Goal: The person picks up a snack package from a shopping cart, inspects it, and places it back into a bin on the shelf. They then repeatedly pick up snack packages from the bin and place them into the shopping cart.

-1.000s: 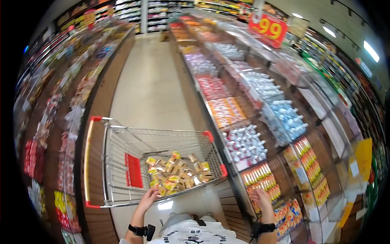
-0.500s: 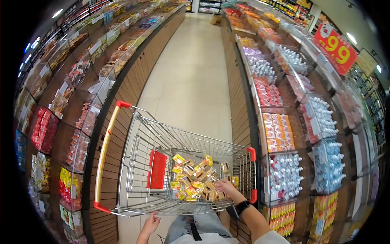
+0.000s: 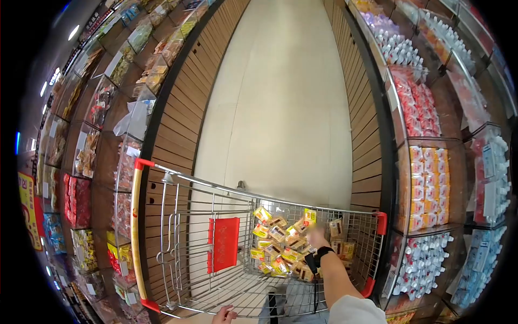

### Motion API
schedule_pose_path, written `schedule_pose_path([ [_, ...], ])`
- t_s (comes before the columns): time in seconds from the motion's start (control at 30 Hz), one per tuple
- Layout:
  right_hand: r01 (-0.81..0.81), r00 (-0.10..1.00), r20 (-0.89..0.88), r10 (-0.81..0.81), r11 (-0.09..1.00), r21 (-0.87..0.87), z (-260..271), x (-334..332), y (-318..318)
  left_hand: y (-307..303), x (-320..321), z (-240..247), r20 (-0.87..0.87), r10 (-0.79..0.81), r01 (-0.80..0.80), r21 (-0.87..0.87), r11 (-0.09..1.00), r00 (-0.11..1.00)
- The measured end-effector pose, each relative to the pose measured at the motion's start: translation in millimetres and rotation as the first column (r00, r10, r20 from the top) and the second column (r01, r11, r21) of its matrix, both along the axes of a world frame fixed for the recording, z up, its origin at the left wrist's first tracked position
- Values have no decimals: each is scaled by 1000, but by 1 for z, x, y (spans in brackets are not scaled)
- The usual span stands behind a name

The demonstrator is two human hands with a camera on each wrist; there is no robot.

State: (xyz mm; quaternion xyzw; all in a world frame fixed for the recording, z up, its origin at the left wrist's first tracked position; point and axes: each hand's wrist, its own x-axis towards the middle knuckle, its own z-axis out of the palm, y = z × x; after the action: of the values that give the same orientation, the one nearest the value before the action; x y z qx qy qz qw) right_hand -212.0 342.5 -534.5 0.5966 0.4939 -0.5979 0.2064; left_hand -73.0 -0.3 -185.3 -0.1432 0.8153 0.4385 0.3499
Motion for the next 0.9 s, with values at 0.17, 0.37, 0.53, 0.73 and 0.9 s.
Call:
schedule_pose_path([
  [0.17,234,969,-24,-246,945,-227,-9,5,2,26,-27,7,112,-4,13,-82,997,994],
  [0.37,-788,105,121,987,8,616,4,5,15,34,-43,9,140,-57,76,-133,988,989],
  [0.53,118,868,-457,-193,975,-189,-30,15,-14,26,-45,14,90,-135,146,-139,979,987],
  [0.73,-66,813,-497,-303,800,-596,137,37,-49,-20,-32,-21,-154,-315,310,-57,949,937],
  [0.9,-289,807,-445,-388,399,-870,308,94,-133,-8,-56,49,-435,78,98,369,924,897],
])
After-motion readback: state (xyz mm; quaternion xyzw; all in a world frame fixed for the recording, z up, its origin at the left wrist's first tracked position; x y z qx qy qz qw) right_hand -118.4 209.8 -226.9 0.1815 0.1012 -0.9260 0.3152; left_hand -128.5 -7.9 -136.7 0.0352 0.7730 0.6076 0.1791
